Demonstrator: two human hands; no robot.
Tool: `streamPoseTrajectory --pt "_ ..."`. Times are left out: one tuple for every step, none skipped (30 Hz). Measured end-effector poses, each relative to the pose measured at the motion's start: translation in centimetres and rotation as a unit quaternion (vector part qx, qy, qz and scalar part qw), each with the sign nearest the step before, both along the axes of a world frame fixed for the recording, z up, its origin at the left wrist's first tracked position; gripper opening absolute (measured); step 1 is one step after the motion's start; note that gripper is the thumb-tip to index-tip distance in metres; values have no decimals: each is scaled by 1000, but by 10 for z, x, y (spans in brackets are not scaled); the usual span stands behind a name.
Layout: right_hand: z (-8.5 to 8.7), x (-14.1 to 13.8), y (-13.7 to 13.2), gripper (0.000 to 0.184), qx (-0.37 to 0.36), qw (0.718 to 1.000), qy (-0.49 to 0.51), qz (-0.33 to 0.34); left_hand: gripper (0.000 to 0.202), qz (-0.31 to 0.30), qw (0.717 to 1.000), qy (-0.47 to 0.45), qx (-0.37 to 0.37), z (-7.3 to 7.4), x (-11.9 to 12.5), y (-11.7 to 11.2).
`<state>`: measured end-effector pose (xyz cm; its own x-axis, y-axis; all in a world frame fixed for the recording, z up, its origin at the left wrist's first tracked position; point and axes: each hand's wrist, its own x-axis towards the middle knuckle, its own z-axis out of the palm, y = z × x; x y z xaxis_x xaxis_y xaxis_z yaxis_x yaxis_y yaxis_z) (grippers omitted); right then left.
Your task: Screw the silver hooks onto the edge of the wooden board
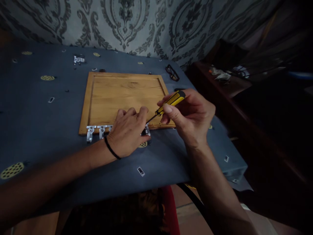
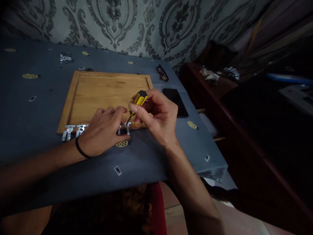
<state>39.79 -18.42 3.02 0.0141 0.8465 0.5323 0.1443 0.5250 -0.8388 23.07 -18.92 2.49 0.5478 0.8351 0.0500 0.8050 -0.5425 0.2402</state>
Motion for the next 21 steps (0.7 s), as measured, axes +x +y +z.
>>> streamPoseTrajectory --pt "-1 -1 0 26 7 1000 5 -10 58 0 1000 2 -4 0 0 0" --pt "-2 -2 1 31 19 1000 11 -22 59 1 1000 4 -6 1 0 0" --pt "-3 -3 1 36 32 999 17 -36 59 2 1000 5 -7 1 0 0" --pt "-4 -4 1 39 45 997 23 -51 59 3 1000 6 -7 1 0 0" --pt "-5 -6 2 40 61 996 31 -65 59 3 1000 5 -7 1 0 0" --pt "-6 -7 2 39 78 993 41 -79 59 4 1000 4 -7 0 -1 0" --pt "-7 -7 2 37 97 989 52 -94 60 4 1000 2 -9 0 -1 0" --pt "-8 -7 3 34 113 986 62 -108 61 4 1000 0 -10 0 -1 0" --pt "-8 -7 4 33 128 982 68 -119 61 3 1000 -2 -12 0 -1 0" --pt "-8 -6 4 32 137 980 69 -129 62 3 1000 -4 -13 0 -1 0" --pt "-8 -5 5 32 136 979 64 -134 62 2 1000 -4 -14 0 -1 0" --pt "-8 -5 5 32 131 981 57 -135 62 1 1000 -4 -14 0 -1 0" --pt "-7 -4 5 33 121 983 48 -132 63 2 1000 -3 -13 0 -1 0" --pt "-6 -4 5 33 110 985 41 -126 63 2 1000 -2 -13 0 -1 0" --pt "-6 -5 5 34 100 987 37 -118 63 3 1000 -1 -12 0 -1 0" --pt "-5 -5 4 35 91 989 36 -109 62 4 1000 0 -11 0 -1 0" --pt "-4 -6 4 35 84 991 37 -102 62 4 1000 -1 -8 0 0 0" --pt "-4 -6 4 36 77 991 40 -98 62 4 1000 -4 -5 -1 0 0" --pt "-4 -7 4 37 71 992 42 -96 62 3 1000 -7 -3 -1 0 0" --pt "-3 -8 4 38 66 992 44 -95 62 2 1000 -10 0 -1 0 0" --pt "-3 -8 4 39 61 993 45 -93 62 2 1000 -12 1 -1 0 0"
